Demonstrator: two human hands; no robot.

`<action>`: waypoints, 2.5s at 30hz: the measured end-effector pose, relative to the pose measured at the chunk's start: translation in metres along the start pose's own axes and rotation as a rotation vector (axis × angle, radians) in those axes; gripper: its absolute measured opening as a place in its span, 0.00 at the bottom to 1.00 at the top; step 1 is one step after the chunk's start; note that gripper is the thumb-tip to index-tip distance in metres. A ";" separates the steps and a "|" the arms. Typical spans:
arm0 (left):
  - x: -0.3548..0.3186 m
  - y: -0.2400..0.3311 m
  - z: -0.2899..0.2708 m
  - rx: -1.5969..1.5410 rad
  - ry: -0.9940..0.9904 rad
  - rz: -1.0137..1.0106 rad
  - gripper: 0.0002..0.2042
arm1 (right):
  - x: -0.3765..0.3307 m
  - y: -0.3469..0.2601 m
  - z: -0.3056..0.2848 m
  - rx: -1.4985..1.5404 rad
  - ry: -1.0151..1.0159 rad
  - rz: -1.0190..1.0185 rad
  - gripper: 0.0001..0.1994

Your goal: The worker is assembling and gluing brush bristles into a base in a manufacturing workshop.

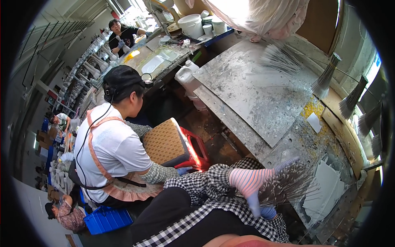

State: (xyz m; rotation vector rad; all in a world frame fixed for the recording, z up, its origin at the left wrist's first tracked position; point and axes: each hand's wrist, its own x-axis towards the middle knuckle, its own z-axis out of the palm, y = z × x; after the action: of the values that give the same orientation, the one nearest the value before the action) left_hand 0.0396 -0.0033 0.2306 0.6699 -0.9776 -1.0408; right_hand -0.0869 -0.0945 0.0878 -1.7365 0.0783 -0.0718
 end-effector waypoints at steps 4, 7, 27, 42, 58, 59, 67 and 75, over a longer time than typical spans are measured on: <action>-0.001 0.006 0.011 0.092 0.051 -0.031 0.46 | 0.014 -0.003 0.006 0.044 -0.105 -0.035 0.17; -0.006 -0.005 -0.009 0.307 0.011 -0.184 0.47 | 0.027 -0.007 0.010 0.077 -0.196 -0.070 0.18; 0.055 -0.003 0.014 -0.091 -0.587 -0.324 0.42 | -0.043 -0.027 -0.013 0.354 0.041 -0.054 0.24; 0.105 0.028 0.014 0.197 0.013 -0.147 0.19 | -0.011 -0.066 -0.109 -0.143 0.319 -0.147 0.42; 0.149 -0.042 0.000 0.365 0.132 0.241 0.25 | -0.001 0.101 -0.139 -1.025 0.462 0.214 0.29; 0.144 -0.040 -0.010 0.411 0.181 0.266 0.25 | 0.011 0.086 -0.138 -1.145 0.333 0.154 0.29; 0.135 -0.062 -0.019 0.185 0.251 0.099 0.21 | 0.049 -0.268 -0.193 -0.881 0.547 -0.343 0.27; 0.117 -0.070 -0.019 -1.452 -0.012 -0.393 0.26 | 0.114 -0.241 -0.147 -0.960 -0.377 -0.146 0.43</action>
State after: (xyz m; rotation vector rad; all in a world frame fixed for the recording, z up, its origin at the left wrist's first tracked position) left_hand 0.0499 -0.1373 0.2033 -0.3866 0.0865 -1.7407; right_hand 0.0153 -0.2098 0.3504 -2.6795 -0.3473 0.2240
